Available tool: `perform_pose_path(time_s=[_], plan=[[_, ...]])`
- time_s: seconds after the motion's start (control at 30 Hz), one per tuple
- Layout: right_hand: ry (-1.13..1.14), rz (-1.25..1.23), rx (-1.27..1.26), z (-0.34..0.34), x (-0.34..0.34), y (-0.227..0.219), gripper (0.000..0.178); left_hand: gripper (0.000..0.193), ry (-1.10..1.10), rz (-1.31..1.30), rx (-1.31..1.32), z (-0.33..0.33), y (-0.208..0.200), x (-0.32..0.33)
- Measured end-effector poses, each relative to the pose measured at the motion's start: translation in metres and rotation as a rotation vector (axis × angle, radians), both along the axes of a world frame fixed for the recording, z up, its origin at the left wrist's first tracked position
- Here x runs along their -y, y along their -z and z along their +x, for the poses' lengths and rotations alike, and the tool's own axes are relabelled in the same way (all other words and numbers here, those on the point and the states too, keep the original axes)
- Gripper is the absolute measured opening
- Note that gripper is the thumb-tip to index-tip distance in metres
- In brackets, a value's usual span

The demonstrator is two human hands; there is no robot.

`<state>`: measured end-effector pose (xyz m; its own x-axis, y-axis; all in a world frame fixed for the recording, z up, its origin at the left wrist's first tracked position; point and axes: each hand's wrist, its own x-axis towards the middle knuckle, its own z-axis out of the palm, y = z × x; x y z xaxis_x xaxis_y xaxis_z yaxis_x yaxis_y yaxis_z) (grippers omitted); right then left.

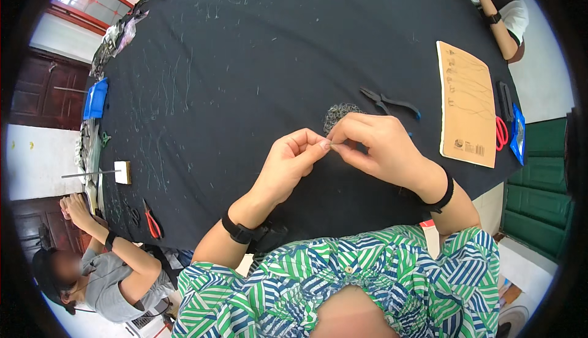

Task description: The person picks up small metal rings from a pile and attaches them to a fishing lure component. They manipulate the items by hand on a black table surface and pick up a pair of pliers.

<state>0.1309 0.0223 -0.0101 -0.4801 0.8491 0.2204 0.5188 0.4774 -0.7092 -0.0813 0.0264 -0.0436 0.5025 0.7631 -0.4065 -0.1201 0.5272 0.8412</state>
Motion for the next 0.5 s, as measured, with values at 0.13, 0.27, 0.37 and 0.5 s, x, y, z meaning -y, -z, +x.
perform_pose_path(time_s=[0.13, 0.27, 0.37, 0.5], plan=[[0.009, 0.078, 0.002, -0.0031, 0.0018, -0.0005, 0.010, 0.012, 0.001, 0.021, -0.015, 0.0009, 0.0025, 0.0042], [-0.010, 0.105, 0.024, -0.0015, 0.0038, 0.0026, 0.013, 0.012, 0.036, 0.005, -0.004, 0.0026, 0.0075, 0.0039], [-0.033, 0.101, 0.027, -0.0031, 0.0039, 0.0008, 0.013, 0.013, 0.032, -0.020, 0.013, -0.0006, 0.0044, 0.0037], [-0.057, 0.090, 0.035, -0.0015, 0.0028, -0.0011, 0.015, 0.015, 0.043, -0.052, 0.026, -0.0008, 0.0055, 0.0019]])
